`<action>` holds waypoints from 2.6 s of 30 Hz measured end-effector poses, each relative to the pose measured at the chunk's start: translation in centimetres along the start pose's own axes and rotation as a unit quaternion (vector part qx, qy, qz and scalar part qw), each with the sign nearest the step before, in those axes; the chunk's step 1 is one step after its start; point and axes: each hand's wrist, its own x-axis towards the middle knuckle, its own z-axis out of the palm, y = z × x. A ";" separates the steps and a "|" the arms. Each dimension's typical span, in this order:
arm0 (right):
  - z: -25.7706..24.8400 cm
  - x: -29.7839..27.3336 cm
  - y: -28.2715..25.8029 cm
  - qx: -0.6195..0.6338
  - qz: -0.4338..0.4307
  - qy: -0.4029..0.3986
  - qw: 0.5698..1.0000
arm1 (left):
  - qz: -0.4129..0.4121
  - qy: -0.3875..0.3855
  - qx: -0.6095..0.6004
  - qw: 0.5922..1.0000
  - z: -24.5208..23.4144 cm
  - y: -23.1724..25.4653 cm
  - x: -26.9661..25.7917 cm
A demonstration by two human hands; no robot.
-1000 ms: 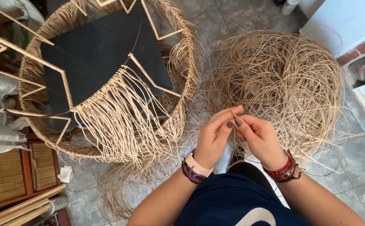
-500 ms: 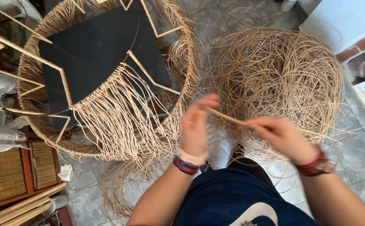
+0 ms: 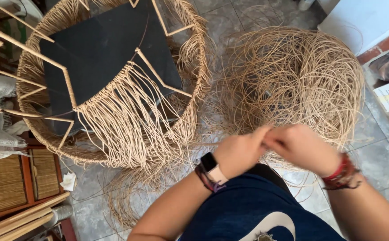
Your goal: Weaving natural fiber strands onto a circular frame to create a decorative furniture piece
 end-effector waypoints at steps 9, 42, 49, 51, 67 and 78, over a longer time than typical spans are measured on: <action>-4.4 -5.0 5.1 -0.011 0.253 -0.014 0.967 | -0.259 -0.027 0.162 0.952 -3.6 -7.8 -6.0; -0.8 6.6 -3.0 -0.117 0.002 -0.153 0.981 | -0.170 0.013 -0.091 0.981 -2.5 -2.8 -6.1; -6.2 5.5 2.4 -0.107 0.103 -0.136 0.979 | -0.445 -0.063 0.038 0.892 -8.1 -7.0 -12.3; -6.5 6.2 1.8 -0.098 0.135 -0.133 0.977 | -0.452 -0.051 0.101 0.885 -7.5 -8.3 -13.4; -1.9 14.3 -5.1 -0.095 -0.060 -0.241 0.964 | -0.319 -0.028 -0.006 0.947 -8.0 -5.4 -10.4; -2.6 25.5 -1.3 -0.084 -0.156 -0.263 0.948 | -0.398 0.109 0.032 0.910 -9.1 -10.7 -11.4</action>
